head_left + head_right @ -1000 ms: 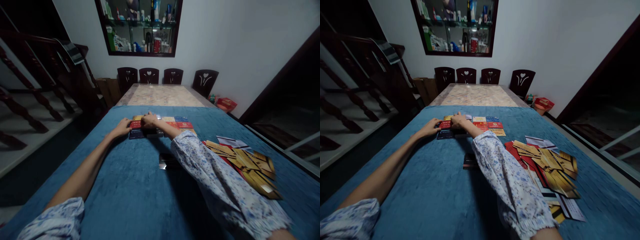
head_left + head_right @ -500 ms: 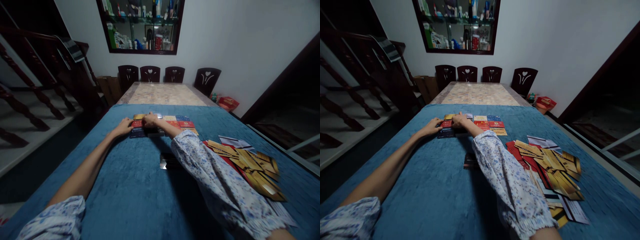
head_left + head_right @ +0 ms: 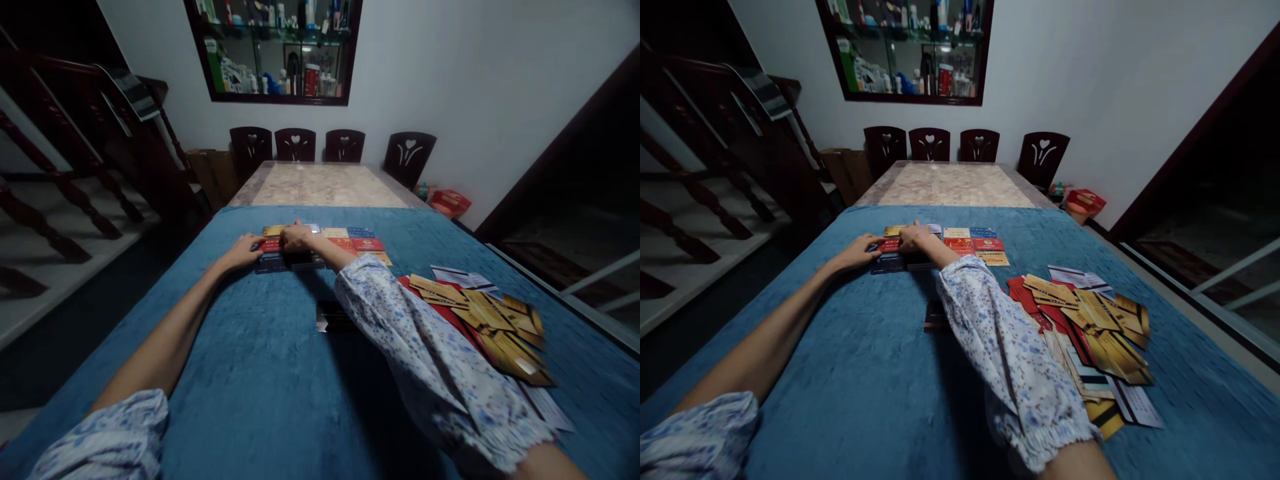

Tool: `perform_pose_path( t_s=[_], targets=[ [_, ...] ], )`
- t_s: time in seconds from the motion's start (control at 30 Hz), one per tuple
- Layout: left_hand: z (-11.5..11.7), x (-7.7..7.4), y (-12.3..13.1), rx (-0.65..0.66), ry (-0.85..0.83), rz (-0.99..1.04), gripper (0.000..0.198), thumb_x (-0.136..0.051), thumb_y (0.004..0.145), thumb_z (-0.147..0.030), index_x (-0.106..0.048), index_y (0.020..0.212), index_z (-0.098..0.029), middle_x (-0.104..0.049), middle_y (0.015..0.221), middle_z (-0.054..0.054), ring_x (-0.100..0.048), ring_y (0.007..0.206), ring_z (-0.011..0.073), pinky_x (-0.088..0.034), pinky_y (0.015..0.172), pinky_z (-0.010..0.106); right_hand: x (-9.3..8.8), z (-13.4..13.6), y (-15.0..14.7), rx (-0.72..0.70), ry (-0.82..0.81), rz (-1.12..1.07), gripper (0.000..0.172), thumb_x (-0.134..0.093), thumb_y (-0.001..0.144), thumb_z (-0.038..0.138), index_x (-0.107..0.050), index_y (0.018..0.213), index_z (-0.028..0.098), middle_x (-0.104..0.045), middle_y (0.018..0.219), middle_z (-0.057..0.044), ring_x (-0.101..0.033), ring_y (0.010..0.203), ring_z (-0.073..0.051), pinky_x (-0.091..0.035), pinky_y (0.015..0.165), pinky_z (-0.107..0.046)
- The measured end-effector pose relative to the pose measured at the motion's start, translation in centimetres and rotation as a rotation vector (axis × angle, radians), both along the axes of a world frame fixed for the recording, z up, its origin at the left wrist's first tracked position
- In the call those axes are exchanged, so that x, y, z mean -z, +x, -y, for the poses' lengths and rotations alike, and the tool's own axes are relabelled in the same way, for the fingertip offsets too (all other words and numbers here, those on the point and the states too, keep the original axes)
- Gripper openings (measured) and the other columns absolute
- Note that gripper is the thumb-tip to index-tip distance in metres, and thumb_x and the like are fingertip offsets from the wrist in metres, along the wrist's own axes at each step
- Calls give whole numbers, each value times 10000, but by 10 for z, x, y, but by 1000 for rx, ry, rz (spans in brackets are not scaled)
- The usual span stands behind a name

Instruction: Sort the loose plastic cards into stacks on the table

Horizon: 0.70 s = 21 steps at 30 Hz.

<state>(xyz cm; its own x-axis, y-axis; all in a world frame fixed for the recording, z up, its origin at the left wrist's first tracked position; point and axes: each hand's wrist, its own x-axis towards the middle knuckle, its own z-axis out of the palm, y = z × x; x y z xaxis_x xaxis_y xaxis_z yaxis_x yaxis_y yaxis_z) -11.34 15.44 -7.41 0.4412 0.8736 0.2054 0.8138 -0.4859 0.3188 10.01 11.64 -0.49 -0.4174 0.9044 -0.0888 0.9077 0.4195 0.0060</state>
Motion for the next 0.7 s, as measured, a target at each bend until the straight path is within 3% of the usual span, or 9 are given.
perform_pose_path(
  t_s=[0.3, 0.57, 0.7],
  targets=[
    [10, -12, 1, 8, -10, 64, 531, -565, 761, -341, -687, 1238, -142, -701, 1183, 143, -651, 1053, 302, -509, 998, 438, -12, 10, 18, -13, 54, -50, 513, -600, 882, 417, -635, 1360, 232, -578, 1410, -163, -422, 1307, -376, -427, 990, -523],
    [31, -26, 10, -69, 170, 147, 408, -540, 836, -388, -725, 1095, -133, -680, 1109, 117, -640, 884, 228, -530, 939, 394, -19, 42, 52, -67, 171, -94, 423, -549, 903, 262, -669, 1308, 232, -614, 1336, -139, -437, 1235, -347, -423, 928, -463],
    [41, -29, 22, -53, 275, 156, 331, -488, 870, -332, -754, 986, -172, -696, 1027, 97, -635, 931, 241, -522, 952, 386, -18, 57, 69, -89, 226, -121, 325, -534, 919, 241, -720, 1185, 219, -652, 1257, -124, -457, 1176, -316, -389, 883, -409]
  ],
)
